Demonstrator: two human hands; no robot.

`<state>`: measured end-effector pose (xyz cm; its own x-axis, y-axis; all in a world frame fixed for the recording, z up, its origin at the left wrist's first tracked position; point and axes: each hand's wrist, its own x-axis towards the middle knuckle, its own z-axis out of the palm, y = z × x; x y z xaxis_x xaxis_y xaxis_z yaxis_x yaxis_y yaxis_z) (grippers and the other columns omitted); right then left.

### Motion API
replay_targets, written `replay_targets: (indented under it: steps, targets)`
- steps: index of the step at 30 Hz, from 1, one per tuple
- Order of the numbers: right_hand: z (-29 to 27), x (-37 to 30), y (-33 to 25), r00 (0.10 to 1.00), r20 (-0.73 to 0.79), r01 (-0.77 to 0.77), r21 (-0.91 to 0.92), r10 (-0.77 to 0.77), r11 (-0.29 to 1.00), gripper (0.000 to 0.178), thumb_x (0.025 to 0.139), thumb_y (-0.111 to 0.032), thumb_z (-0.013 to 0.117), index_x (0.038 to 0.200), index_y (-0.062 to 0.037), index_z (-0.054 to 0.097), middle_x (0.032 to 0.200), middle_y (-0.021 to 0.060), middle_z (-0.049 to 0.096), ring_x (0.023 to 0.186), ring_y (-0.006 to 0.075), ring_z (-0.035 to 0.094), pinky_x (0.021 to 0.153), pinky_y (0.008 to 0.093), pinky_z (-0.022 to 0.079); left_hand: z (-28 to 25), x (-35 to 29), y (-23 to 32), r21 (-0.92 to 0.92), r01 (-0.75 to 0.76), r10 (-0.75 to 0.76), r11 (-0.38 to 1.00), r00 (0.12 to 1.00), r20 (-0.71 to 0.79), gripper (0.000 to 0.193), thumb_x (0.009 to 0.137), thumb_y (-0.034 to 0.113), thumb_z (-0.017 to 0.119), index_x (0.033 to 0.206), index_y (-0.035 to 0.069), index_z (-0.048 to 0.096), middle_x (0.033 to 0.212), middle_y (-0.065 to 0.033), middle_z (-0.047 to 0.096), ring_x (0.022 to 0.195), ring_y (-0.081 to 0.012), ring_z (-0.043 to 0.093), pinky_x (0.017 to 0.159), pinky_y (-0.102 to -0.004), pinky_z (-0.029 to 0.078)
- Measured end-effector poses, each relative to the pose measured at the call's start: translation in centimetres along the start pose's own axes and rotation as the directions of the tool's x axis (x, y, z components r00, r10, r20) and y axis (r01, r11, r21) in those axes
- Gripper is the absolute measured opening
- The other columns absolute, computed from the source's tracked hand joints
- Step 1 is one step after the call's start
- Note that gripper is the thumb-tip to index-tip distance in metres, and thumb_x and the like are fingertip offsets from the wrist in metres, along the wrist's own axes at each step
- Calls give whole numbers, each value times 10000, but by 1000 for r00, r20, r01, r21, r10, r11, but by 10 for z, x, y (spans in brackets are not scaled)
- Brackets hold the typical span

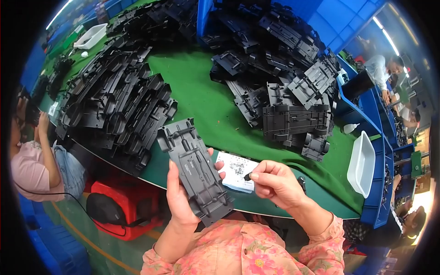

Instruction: The person attaches small plastic components onto toy car chassis by hand, rearranges stacks of chassis bases on the work table, applies glue from a squeeze bottle, and attaches more plastic pieces onto the car chassis.

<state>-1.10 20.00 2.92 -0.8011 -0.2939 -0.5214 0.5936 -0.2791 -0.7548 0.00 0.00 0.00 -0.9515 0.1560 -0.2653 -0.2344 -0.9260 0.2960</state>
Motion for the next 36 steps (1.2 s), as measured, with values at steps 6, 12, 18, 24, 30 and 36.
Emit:
replay_targets:
  steps: [6,12,18,24,30,36]
  targets:
    - [-3,-6,7,994,27,-108,181,105,978,61,870,-55,592,814,-33,587,603,-15,476,480,62,389,435,221,272,-7,1,-1,-2,51,-51,999,999,9,659,934,538,351,1301,-8,393,1227,-163,513,1040,-303,574,873,-411,510]
    - [8,-20,16,968,8,247,-223,-252,943,51,829,-5,638,816,7,590,709,30,533,557,83,452,486,232,343,1,4,-7,-38,89,-87,995,996,33,704,922,568,358,1311,-18,388,1105,-210,580,948,-277,621,814,-365,527]
    - [15,-28,33,592,504,770,-585,-629,255,223,682,21,714,898,-10,669,681,65,572,554,188,525,489,281,414,6,8,-12,149,5,-18,989,996,86,595,962,483,332,1303,-1,384,1237,-131,501,1002,-231,572,845,-338,502]
    - [21,-20,44,422,629,848,-529,-653,37,336,599,45,720,925,-6,654,627,38,493,500,170,458,431,291,349,6,5,-14,177,23,-42,984,994,104,635,950,513,360,1294,-18,403,1068,-169,576,937,-191,594,805,-287,505]
    - [20,-14,47,361,690,854,-515,-627,-76,369,571,52,713,931,-1,649,625,17,485,496,162,436,431,284,339,-2,4,-15,219,-3,-36,976,984,177,570,953,459,382,1345,51,310,1298,-184,443,1076,-304,555,904,-408,494]
    - [21,-14,49,348,704,856,-508,-619,-96,374,563,52,706,930,3,649,631,13,498,499,160,440,433,283,343,0,3,-15,274,-4,-41,962,986,159,557,957,447,372,1346,54,307,1301,-187,443,1080,-303,551,906,-408,491]
